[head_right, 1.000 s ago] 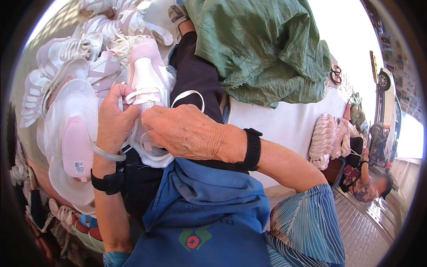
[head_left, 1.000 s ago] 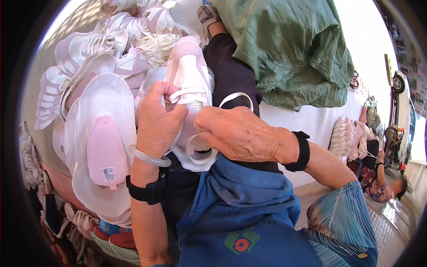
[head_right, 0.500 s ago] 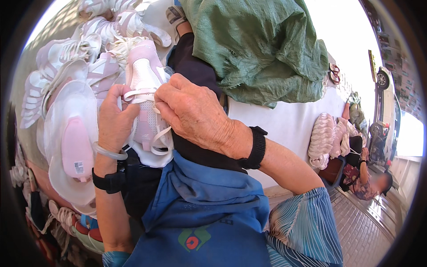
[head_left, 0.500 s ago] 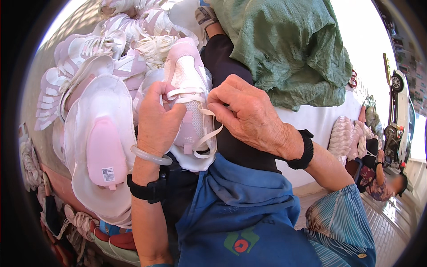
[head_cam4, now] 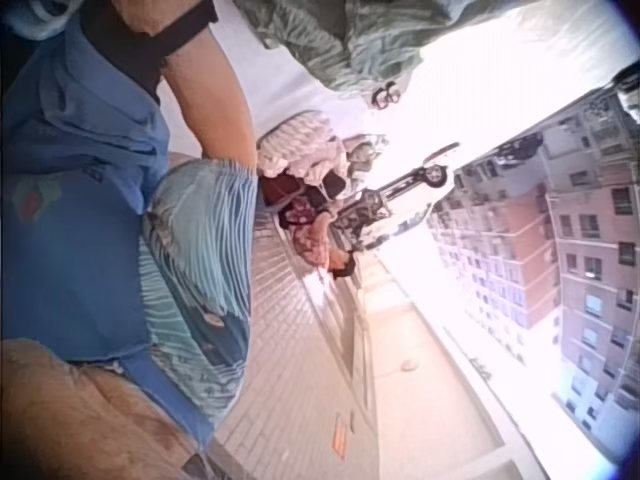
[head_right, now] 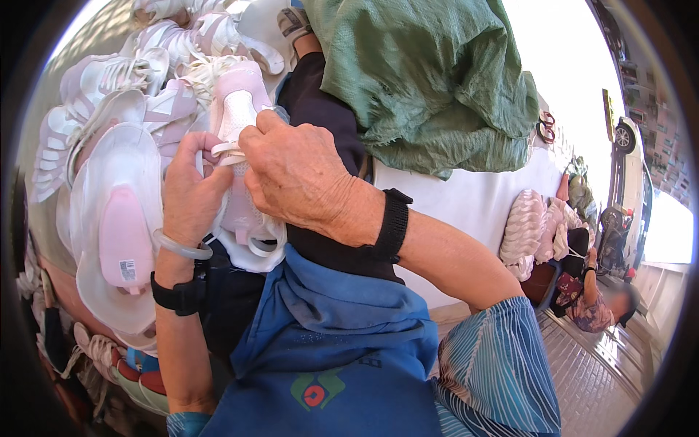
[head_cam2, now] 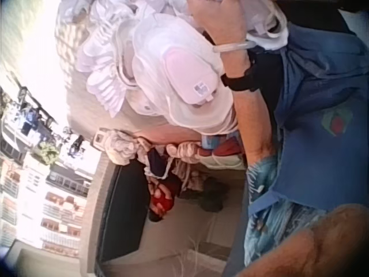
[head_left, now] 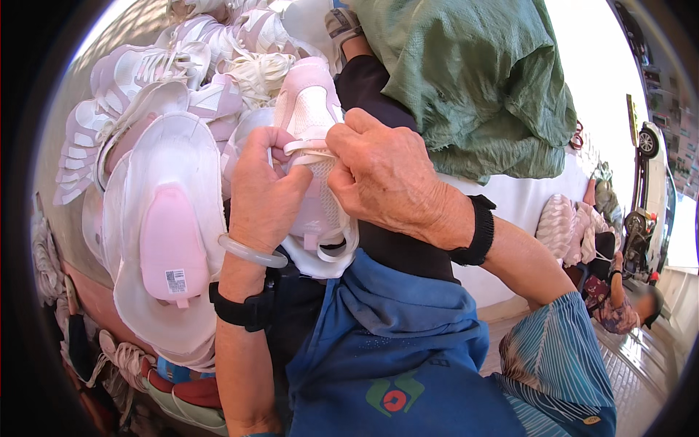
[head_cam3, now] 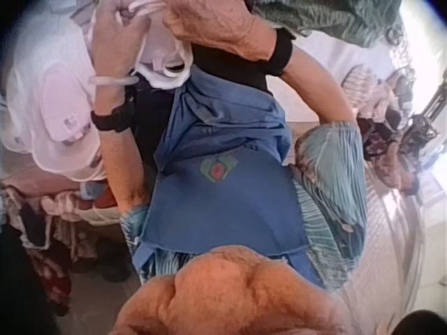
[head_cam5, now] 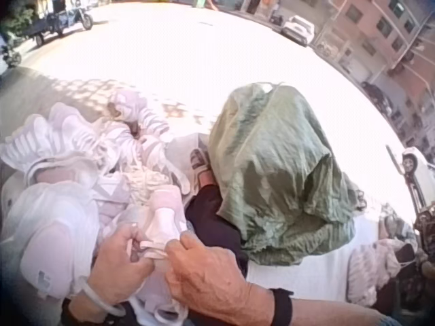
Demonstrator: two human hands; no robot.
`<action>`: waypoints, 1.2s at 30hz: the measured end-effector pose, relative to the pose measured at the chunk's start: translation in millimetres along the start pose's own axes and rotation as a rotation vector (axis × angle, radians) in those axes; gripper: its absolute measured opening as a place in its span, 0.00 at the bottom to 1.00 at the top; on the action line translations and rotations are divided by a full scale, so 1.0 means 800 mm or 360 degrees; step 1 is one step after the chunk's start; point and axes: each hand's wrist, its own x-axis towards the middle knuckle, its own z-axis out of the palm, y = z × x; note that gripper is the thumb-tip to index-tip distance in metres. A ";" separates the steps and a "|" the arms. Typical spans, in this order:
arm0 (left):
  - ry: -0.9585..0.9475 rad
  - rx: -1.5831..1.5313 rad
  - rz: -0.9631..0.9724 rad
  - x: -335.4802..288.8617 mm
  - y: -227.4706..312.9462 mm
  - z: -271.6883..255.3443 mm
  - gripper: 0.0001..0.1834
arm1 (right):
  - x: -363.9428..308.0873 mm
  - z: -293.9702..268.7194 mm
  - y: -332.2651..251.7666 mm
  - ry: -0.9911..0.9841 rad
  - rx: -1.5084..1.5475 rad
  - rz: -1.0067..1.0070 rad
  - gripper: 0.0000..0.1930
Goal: Lacing pairs of white and pink athletic shoes in a factory or assembly environment.
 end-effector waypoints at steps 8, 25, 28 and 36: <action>-0.0006 0.0213 0.0053 -0.004 0.003 0.000 0.12 | -0.045 -0.004 0.023 0.0063 0.0385 0.0188 0.03; -0.0080 0.0216 -0.0033 -0.022 0.000 -0.023 0.10 | -0.031 0.008 -0.027 -0.0218 -0.0188 -0.0435 0.11; -0.0109 0.0053 -0.0123 -0.025 0.003 -0.024 0.10 | -0.027 0.013 -0.033 -0.0178 -0.0206 -0.0506 0.10; -0.0106 0.0156 -0.0072 -0.022 -0.004 -0.022 0.10 | -0.048 0.020 -0.043 -0.0441 0.0142 -0.0523 0.10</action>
